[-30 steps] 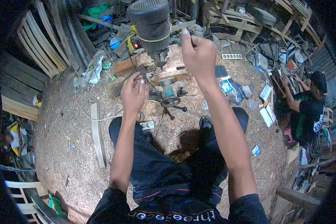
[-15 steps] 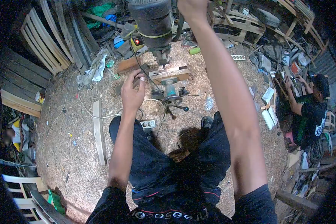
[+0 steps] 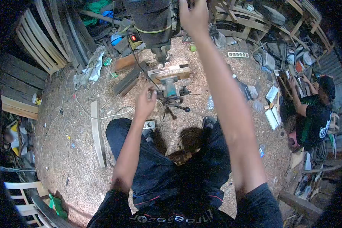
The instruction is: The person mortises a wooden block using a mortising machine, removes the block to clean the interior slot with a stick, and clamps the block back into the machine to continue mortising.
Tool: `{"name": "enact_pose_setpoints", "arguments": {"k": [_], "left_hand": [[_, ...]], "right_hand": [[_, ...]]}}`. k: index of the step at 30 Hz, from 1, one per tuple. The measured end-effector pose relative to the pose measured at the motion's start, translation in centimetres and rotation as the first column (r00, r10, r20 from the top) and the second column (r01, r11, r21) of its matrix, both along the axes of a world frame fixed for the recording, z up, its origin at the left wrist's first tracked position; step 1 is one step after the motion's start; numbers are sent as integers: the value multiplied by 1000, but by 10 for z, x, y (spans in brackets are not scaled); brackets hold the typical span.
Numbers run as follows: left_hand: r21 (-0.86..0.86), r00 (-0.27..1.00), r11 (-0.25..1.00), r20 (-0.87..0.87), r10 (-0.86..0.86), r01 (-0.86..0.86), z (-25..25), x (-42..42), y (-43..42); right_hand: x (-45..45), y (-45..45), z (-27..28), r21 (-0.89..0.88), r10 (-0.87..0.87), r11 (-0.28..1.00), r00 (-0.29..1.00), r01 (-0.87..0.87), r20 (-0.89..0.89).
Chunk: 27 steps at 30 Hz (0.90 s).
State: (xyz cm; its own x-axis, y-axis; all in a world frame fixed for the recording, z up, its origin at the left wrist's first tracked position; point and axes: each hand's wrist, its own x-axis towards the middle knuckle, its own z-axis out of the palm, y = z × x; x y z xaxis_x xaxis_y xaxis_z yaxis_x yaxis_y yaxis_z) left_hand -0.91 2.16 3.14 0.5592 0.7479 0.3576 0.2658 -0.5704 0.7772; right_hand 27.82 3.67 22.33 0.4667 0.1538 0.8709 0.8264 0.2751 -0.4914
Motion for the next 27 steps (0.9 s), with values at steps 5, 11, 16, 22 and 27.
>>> {"name": "enact_pose_setpoints", "arguments": {"k": [5,11,16,22,27], "left_hand": [[-145,980,987,-175,-100,75,-56,11,-4],[-137,935,969,-264,-237,207,-110,10,-9],[-168,943,971,-257,-210,171,-109,12,-13],[-169,953,975,-241,-182,143,-118,12,-9],[-287,945,956,-293,-148,60,-100,2,-8]], "right_hand": [[-55,-98,-207,-681,-205,732,959,16,-198],[-98,-164,-380,-923,-328,76,864,-378,-381],[-123,-163,-380,-905,-267,289,882,-311,-388],[-134,-152,-354,-872,-251,322,855,-368,-454],[-160,-127,-352,-890,-202,250,878,-382,-434]]}}
